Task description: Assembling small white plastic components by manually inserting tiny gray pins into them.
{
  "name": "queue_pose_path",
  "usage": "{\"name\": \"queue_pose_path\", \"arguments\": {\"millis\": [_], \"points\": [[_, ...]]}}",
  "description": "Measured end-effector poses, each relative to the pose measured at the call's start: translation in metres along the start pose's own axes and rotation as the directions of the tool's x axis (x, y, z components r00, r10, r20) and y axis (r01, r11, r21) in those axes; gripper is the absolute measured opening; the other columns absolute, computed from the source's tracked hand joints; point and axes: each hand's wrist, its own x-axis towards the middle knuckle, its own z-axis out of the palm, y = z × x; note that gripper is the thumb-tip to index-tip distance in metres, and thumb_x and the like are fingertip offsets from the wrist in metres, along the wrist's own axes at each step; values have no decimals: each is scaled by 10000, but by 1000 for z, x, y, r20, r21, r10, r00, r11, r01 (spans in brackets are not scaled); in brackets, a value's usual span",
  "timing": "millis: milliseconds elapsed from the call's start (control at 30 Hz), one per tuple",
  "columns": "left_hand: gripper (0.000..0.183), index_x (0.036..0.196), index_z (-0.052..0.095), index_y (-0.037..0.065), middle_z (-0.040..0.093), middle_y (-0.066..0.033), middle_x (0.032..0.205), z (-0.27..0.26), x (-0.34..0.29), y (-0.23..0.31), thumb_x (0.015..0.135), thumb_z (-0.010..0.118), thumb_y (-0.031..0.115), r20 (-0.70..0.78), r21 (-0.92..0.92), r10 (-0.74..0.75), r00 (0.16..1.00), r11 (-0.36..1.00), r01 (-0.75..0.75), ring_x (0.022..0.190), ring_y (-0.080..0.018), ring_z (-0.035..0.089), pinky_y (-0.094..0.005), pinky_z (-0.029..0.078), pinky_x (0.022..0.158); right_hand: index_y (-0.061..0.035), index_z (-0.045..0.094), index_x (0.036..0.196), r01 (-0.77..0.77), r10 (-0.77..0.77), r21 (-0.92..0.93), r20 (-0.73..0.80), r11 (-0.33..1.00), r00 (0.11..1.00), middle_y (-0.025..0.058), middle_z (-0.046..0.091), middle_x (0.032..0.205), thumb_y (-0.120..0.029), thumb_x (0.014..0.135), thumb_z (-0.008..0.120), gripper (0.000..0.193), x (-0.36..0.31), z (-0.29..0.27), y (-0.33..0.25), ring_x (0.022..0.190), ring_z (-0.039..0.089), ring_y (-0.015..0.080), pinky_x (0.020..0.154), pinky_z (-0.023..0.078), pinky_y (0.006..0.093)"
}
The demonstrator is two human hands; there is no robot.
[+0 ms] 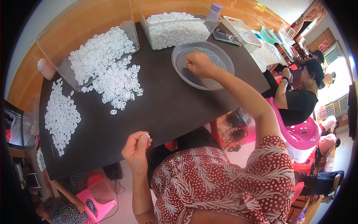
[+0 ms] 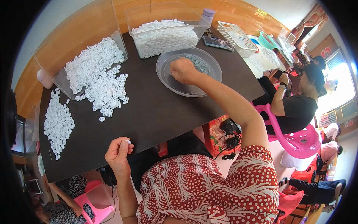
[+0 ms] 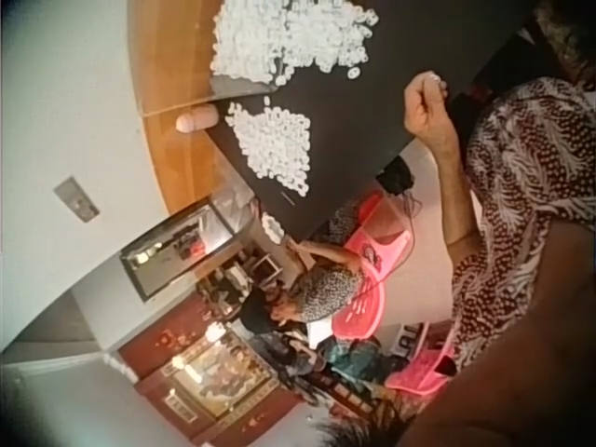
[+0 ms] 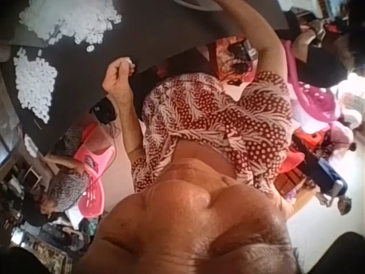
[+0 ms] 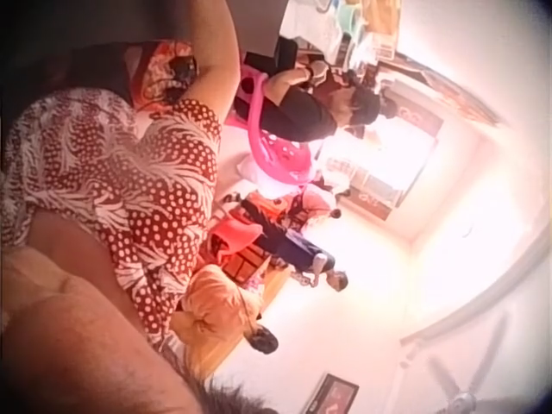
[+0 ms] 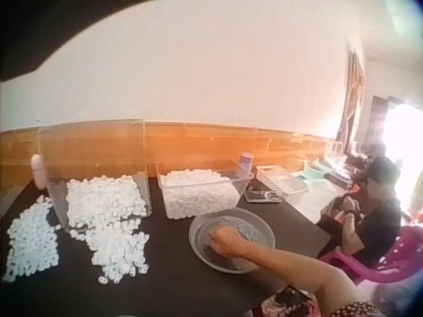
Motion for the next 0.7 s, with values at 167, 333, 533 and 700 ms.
{"name": "queue_pose_path", "arguments": {"millis": [167, 333, 533, 700], "points": [[144, 918, 633, -8, 614, -23, 748, -2, 0, -1, 891, 607, 131, 5, 3, -1, 1000, 1000, 1, 646, -68, 571, -180, 438, 576, -15, 609, 747, -152, 149, 183, 26, 971, 988, 139, 612, 682, -129, 739, 618, 114, -4, -28, 2, 647, 600, 283, 604, 460, 371], [139, 918, 633, -6, 612, -20, 745, -1, 1, 0, 893, 603, 127, 11, 22, 10, 1000, 1000, -10, 640, -62, 563, -176, 435, 575, -38, 640, 781, -148, 146, 228, 26, 962, 989, 131, 626, 706, -172, 727, 637, 144, -9, -36, 3, 672, 607, 291, 624, 467, 383], [133, 917, 632, -6, 609, -20, 750, 0, 1, -1, 895, 600, 121, 6, 28, 18, 1000, 999, -19, 640, -62, 564, -174, 434, 570, -48, 644, 752, 67, -64, 44, -48, 997, 997, 150, 637, 733, -180, 714, 616, 140, 2, 5, -4, 706, 604, 352, 651, 474, 431], [139, 922, 628, -10, 609, -24, 754, -2, 0, -4, 895, 600, 123, -1, -1, 31, 1000, 1000, -31, 643, -64, 564, -178, 436, 570, -16, 590, 704, -45, 43, 18, 91, 999, 995, 164, 609, 679, -141, 731, 603, 129, 9, -2, -14, 652, 580, 364, 613, 459, 410]]}}
